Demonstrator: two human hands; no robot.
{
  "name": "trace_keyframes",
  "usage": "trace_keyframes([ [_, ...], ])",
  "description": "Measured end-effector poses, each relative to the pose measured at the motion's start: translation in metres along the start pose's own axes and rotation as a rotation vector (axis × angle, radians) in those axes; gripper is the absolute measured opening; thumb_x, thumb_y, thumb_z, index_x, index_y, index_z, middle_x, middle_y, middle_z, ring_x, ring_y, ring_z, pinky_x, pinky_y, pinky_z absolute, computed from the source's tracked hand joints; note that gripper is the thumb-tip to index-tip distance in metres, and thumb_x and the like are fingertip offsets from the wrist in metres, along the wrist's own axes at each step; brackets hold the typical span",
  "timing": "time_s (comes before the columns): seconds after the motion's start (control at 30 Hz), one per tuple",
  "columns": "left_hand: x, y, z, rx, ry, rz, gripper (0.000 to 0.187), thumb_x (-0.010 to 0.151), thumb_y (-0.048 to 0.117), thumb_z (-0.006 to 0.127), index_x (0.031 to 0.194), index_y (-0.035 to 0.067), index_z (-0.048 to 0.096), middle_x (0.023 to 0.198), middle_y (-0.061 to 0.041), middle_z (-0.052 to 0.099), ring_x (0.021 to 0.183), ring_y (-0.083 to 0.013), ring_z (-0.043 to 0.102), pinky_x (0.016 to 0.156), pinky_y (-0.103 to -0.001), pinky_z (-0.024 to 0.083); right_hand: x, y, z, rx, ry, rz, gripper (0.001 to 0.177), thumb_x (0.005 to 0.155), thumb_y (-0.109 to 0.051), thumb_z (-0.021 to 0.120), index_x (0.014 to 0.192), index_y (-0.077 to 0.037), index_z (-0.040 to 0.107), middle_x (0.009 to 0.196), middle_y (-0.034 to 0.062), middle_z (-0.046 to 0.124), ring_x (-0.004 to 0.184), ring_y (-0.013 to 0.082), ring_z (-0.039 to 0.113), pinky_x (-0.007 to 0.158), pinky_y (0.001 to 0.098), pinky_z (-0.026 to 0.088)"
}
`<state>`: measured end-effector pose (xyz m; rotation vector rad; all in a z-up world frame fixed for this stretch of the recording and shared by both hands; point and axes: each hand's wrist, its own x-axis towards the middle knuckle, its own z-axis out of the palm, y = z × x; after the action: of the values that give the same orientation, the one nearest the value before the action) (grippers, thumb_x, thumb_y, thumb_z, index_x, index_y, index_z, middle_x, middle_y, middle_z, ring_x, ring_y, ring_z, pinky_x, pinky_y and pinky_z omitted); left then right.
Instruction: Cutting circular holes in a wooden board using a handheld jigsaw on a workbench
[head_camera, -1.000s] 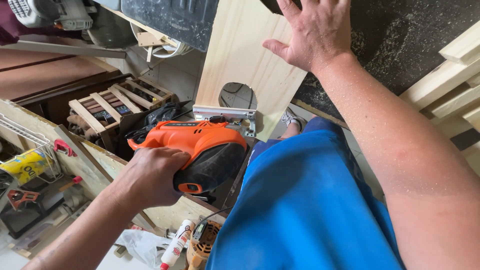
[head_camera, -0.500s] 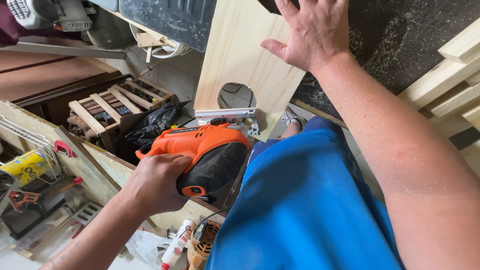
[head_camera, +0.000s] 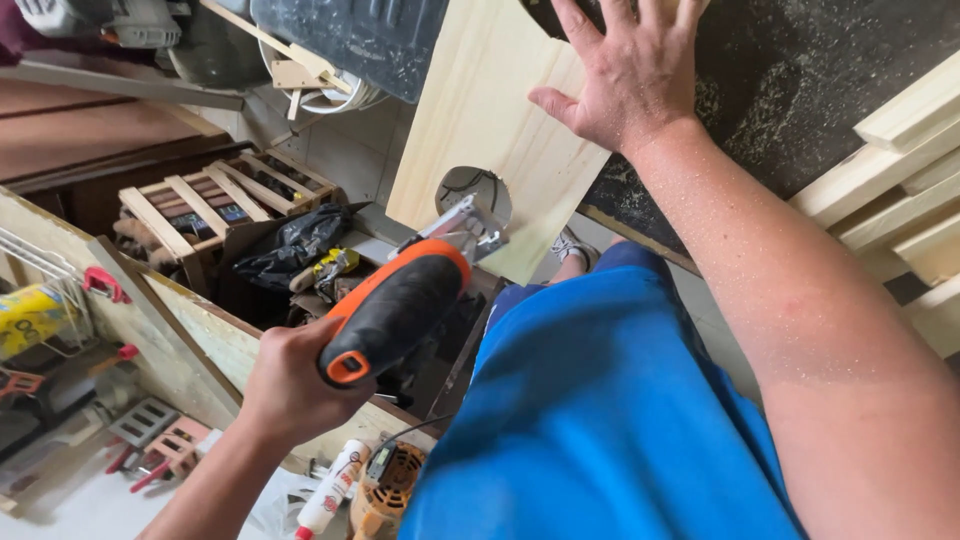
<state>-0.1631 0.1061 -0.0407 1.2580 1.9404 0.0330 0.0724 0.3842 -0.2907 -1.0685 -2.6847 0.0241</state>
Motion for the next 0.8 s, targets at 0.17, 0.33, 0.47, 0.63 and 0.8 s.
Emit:
trace_keyframes([
  [0.17, -0.049, -0.005, 0.003, -0.131, 0.245, -0.014, 0.022, 0.063, 0.009, 0.066, 0.084, 0.006, 0.074, 0.053, 0.002, 0.057, 0.041, -0.0115, 0.045, 0.042, -0.027, 0.043, 0.008, 0.0, -0.015, 0.277, -0.115, -0.019, 0.088, 0.11, -0.066, 0.066, 0.173, -0.008, 0.047, 0.164, 0.0344, 0.035, 0.141, 0.0636, 0.03, 0.103, 0.0853, 0.022],
  [0.33, -0.11, -0.021, 0.04, -0.248, 0.466, -0.243, 0.012, 0.067, 0.01, 0.072, 0.068, 0.009, 0.06, 0.055, 0.002, 0.046, 0.054, -0.0096, 0.039, 0.05, -0.029, 0.038, 0.001, 0.005, -0.001, 0.369, -0.036, -0.103, 0.094, 0.119, -0.074, 0.041, 0.169, 0.004, 0.059, 0.167, 0.0419, 0.041, 0.148, 0.0659, 0.025, 0.108, 0.0842, -0.001],
  [0.47, -0.148, -0.037, 0.081, -0.374, 0.608, -0.409, 0.028, 0.064, 0.013, 0.079, 0.06, 0.008, 0.052, 0.056, 0.003, 0.043, 0.06, -0.0075, 0.037, 0.05, -0.031, 0.035, -0.001, 0.008, 0.007, 0.301, -0.025, -0.117, 0.088, 0.117, -0.068, 0.043, 0.165, 0.005, 0.057, 0.167, 0.0338, 0.046, 0.152, 0.0556, 0.031, 0.111, 0.0808, 0.0],
  [0.63, -0.177, -0.046, 0.124, -0.378, 0.679, -0.462, 0.021, 0.069, 0.022, 0.08, 0.07, 0.01, 0.062, 0.057, 0.0, 0.045, 0.058, -0.0102, 0.038, 0.054, -0.032, 0.04, -0.007, 0.007, 0.012, 0.251, 0.025, -0.118, 0.08, 0.118, -0.063, 0.039, 0.16, 0.002, 0.057, 0.162, 0.027, 0.056, 0.15, 0.0481, 0.042, 0.116, 0.0745, 0.002],
  [0.8, -0.188, -0.036, 0.157, -0.539, 0.763, -0.584, 0.021, 0.07, 0.018, 0.082, 0.069, 0.007, 0.064, 0.057, 0.001, 0.043, 0.059, -0.0092, 0.038, 0.053, -0.03, 0.037, -0.03, -0.017, -0.003, 0.214, -0.123, -0.019, 0.082, 0.111, -0.063, 0.045, 0.162, 0.001, 0.043, 0.172, 0.0198, 0.036, 0.159, 0.0387, 0.024, 0.123, 0.07, 0.0],
])
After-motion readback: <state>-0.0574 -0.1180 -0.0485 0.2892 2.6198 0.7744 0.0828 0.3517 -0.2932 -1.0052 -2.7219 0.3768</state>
